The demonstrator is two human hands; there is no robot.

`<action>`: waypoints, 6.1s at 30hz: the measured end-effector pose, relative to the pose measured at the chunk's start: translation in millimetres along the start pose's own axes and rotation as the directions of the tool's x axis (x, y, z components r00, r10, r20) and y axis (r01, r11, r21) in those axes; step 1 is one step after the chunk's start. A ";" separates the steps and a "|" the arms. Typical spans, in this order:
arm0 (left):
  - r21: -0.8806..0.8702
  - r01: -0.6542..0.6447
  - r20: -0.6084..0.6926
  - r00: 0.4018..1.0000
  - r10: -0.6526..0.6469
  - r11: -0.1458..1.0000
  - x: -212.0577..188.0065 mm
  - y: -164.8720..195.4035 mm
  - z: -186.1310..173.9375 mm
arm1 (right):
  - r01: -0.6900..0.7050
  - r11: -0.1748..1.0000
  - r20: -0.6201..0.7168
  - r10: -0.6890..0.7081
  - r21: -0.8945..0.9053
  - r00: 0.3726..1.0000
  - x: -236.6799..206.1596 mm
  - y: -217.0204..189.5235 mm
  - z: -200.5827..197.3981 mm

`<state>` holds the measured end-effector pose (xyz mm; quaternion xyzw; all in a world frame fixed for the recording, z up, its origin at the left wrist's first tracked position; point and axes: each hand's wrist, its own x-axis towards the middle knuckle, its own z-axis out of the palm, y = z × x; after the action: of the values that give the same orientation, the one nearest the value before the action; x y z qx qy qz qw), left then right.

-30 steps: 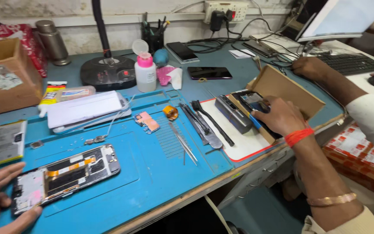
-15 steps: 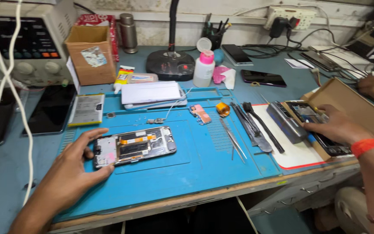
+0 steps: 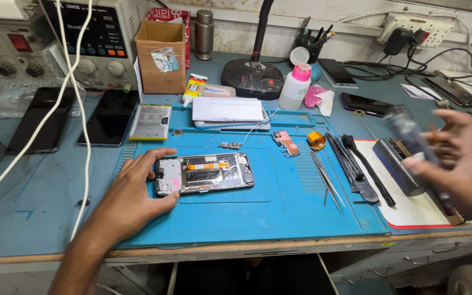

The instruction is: The person repairs a smartphone at a workbench. They unscrew screws from the phone with a screwdriver, lift and reposition the phone, pry at internal components with tweezers, detach a flex cable and a small board, and set the removed parts on the mat beside the open phone.

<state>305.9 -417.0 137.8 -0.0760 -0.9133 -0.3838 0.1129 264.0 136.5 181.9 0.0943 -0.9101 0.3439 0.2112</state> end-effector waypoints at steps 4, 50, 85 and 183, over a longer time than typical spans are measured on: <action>-0.024 0.098 -0.031 0.995 -0.099 0.995 -3.2 1.6 -1.8 | 0.354 0.935 0.398 -0.329 0.010 0.857 -16.6 -85.8 49.2; -0.473 -0.140 -0.258 0.966 0.015 0.870 -6.9 -32.6 3.8 | -0.331 0.921 0.704 0.095 0.207 0.704 9.3 -58.4 74.3; -0.400 -0.083 -0.201 0.980 0.001 0.913 -10.5 -21.3 -0.4 | 0.130 0.979 0.666 -0.203 0.159 0.718 -17.9 -148.4 131.4; 0.200 -0.557 0.584 0.728 0.358 0.806 18.2 80.7 24.8 | 0.344 0.939 0.032 -0.344 -0.001 0.938 -31.3 -133.7 133.2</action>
<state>302.8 -342.2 180.9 -0.3812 -0.9143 -0.1326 -0.0330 291.7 -51.1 156.4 0.2567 -0.8838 0.2973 0.2542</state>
